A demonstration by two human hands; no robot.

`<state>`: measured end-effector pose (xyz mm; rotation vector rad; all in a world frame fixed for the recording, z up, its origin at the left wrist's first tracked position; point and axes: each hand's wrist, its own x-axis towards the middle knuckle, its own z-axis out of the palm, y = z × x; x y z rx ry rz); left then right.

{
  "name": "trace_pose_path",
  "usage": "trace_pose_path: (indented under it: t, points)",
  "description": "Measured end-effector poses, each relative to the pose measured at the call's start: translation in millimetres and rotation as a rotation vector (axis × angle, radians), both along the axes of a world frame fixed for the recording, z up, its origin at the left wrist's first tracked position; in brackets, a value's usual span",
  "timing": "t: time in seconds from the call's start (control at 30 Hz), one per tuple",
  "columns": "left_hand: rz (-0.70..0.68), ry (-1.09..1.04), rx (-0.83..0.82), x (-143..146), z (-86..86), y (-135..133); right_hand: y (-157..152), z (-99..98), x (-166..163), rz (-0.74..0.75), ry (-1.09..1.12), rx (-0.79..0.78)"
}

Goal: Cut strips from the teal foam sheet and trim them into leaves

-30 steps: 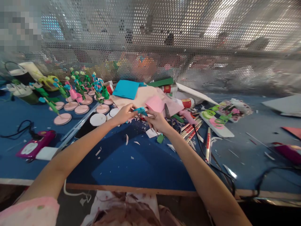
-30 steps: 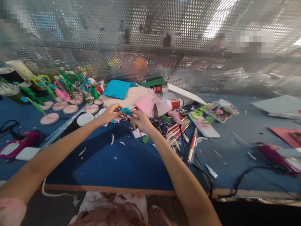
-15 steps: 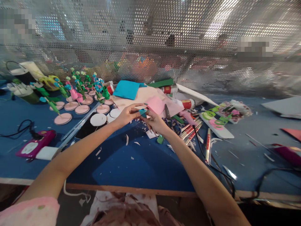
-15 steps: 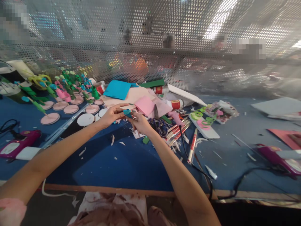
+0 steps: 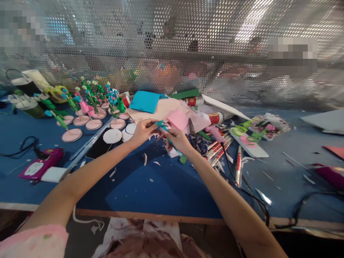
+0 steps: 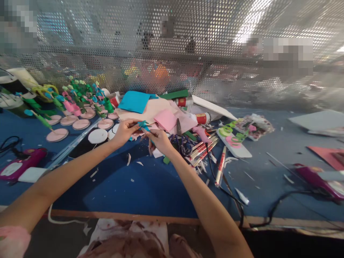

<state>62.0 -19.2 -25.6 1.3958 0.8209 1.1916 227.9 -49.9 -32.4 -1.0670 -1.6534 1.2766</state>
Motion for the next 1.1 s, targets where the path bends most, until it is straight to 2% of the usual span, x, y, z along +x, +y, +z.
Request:
trace_pose_path:
  t: [0.3, 0.43, 0.6, 0.7, 0.93, 1.1]
  points:
    - [0.021, 0.061, -0.042, 6.1, -4.3, -3.1, 0.7, 0.6, -8.0, -0.064, 0.080, 0.031]
    - [0.030, 0.061, -0.071, 8.5, -6.2, -5.8, 1.7, 1.3, -5.8, -0.030, 0.045, 0.067]
    - [0.179, 0.201, 0.077, 3.3, 3.4, -9.9, 4.4, -3.4, -2.5, 0.034, -0.006, 0.068]
    - [0.236, 0.199, 0.121, 1.8, 6.8, -11.5, 5.9, -5.8, -1.9, 0.051, -0.022, 0.097]
    - [0.192, -0.062, -0.107, 8.4, -4.1, -7.3, 5.9, -3.9, 0.1, 0.061, -0.124, 0.120]
    - [0.140, -0.182, -0.237, 12.5, -5.3, -8.9, 2.5, 0.0, -3.5, 0.034, -0.182, 0.180]
